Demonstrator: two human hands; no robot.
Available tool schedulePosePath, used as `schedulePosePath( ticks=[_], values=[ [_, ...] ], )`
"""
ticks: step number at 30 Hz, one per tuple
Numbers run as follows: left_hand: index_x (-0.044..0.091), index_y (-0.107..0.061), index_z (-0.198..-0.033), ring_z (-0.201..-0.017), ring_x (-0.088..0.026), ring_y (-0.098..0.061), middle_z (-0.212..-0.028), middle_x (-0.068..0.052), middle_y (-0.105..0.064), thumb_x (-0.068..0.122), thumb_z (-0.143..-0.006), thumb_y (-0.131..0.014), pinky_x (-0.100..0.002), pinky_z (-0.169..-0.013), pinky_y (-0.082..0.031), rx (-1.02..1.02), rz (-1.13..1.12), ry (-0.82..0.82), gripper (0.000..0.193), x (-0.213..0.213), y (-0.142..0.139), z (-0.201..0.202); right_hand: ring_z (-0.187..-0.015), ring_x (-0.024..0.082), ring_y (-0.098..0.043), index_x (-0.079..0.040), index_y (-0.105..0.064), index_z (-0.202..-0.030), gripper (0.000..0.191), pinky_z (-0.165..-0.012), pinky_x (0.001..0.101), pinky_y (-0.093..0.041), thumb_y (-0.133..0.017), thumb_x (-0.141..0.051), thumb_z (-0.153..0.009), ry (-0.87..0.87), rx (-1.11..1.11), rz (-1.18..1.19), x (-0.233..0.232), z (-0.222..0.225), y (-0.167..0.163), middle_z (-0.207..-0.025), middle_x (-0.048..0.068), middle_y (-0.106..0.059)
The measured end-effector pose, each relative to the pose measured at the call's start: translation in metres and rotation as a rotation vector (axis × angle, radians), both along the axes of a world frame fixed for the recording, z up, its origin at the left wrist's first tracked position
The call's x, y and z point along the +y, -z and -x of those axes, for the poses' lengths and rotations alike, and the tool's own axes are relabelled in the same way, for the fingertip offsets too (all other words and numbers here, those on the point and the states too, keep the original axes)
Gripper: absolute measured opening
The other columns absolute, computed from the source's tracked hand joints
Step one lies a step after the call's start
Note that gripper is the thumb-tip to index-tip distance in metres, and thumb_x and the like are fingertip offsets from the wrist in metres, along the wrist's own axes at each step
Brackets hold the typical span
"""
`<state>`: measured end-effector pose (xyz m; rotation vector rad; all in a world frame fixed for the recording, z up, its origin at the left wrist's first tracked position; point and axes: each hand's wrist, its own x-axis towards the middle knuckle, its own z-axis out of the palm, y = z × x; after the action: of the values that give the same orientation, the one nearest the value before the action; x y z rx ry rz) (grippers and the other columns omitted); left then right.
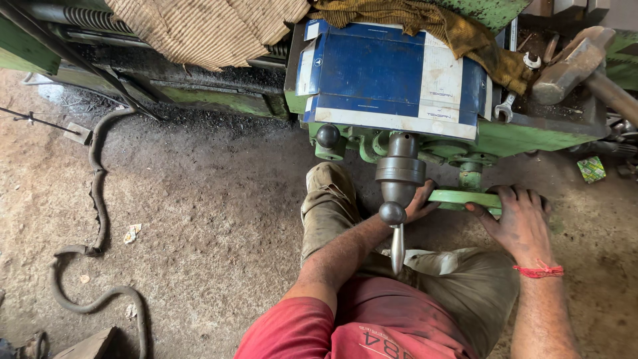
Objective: The person operates a green milling machine by turning a handwheel with both hands to adjust the machine's position. The person repeatedly rotates the wheel in both directions while maintaining a steady grip.
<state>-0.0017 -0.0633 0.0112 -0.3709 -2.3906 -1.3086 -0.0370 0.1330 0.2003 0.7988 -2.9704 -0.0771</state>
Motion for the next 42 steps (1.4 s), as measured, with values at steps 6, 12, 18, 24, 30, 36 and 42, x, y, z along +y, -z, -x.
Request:
schedulePosePath(
  ticks=[6, 12, 18, 24, 30, 36, 42],
  values=[
    [0.005, -0.057, -0.12, -0.083, -0.032, -0.069, -0.093, -0.014, -0.067, 0.023, -0.09, -0.077, -0.045, -0.072, -0.054, -0.107, -0.095, -0.002, 0.04, 0.006, 0.012, 0.004, -0.114, 0.038, -0.061, -0.006, -0.072, -0.119, 0.064, -0.1, 0.0535, -0.045, -0.073, -0.06, -0.084, -0.04, 0.003, 0.033, -0.002, 0.0, 0.001, -0.12, 0.017, -0.067],
    [-0.003, -0.057, -0.13, -0.101, -0.047, -0.064, -0.114, -0.028, -0.066, 0.031, -0.082, -0.081, -0.054, -0.085, -0.052, -0.063, -0.013, -0.122, 0.064, 0.016, 0.036, 0.005, -0.116, 0.041, -0.056, -0.003, -0.069, -0.117, 0.064, -0.101, 0.0498, -0.047, -0.077, -0.057, -0.082, -0.028, -0.008, 0.152, 0.008, 0.003, 0.006, -0.122, 0.021, -0.064],
    [-0.001, -0.059, -0.116, -0.09, -0.048, -0.063, -0.099, -0.025, -0.066, 0.022, -0.084, -0.078, -0.054, -0.078, -0.052, -0.115, -0.028, -0.01, 0.044, 0.008, 0.028, 0.008, -0.116, 0.037, -0.053, -0.007, -0.071, -0.117, 0.073, -0.101, 0.0583, -0.039, -0.077, -0.064, -0.072, 0.054, 0.007, 0.153, 0.01, 0.003, -0.002, -0.118, 0.017, -0.065],
    [0.0, -0.059, -0.112, -0.088, -0.048, -0.064, -0.096, -0.024, -0.067, 0.02, -0.082, -0.078, -0.052, -0.075, -0.052, -0.117, -0.05, -0.009, 0.04, 0.009, 0.013, 0.012, -0.112, 0.034, -0.055, -0.008, -0.069, -0.116, 0.072, -0.106, 0.0551, -0.037, -0.074, -0.068, -0.077, 0.08, -0.059, 0.16, 0.008, 0.004, -0.02, -0.113, 0.013, -0.063],
    [0.001, -0.058, -0.108, -0.087, -0.048, -0.064, -0.093, -0.023, -0.066, 0.014, -0.084, -0.076, -0.051, -0.074, -0.052, -0.11, -0.068, -0.026, 0.033, 0.019, 0.022, 0.008, -0.108, 0.034, -0.057, -0.007, -0.071, -0.11, 0.073, -0.101, 0.0573, -0.037, -0.073, -0.071, -0.076, 0.007, 0.09, 0.171, 0.02, 0.002, -0.013, -0.109, 0.014, -0.064],
    [0.002, -0.057, -0.103, -0.084, -0.047, -0.064, -0.092, -0.022, -0.065, 0.012, -0.086, -0.076, -0.049, -0.074, -0.052, -0.155, -0.113, -0.028, 0.027, 0.024, 0.02, 0.005, -0.106, 0.033, -0.057, -0.006, -0.071, -0.109, 0.071, -0.101, 0.0543, -0.038, -0.073, -0.07, -0.08, 0.022, -0.005, 0.157, 0.025, 0.002, -0.007, -0.106, 0.014, -0.063],
    [0.004, -0.058, -0.102, -0.085, -0.046, -0.066, -0.091, -0.021, -0.066, 0.014, -0.087, -0.076, -0.048, -0.075, -0.053, -0.204, -0.153, -0.036, 0.026, 0.032, -0.011, 0.005, -0.106, 0.033, -0.057, -0.005, -0.071, -0.112, 0.072, -0.102, 0.0563, -0.037, -0.073, -0.07, -0.081, 0.023, -0.02, 0.123, 0.027, 0.003, -0.007, -0.105, 0.014, -0.064]
  ],
)
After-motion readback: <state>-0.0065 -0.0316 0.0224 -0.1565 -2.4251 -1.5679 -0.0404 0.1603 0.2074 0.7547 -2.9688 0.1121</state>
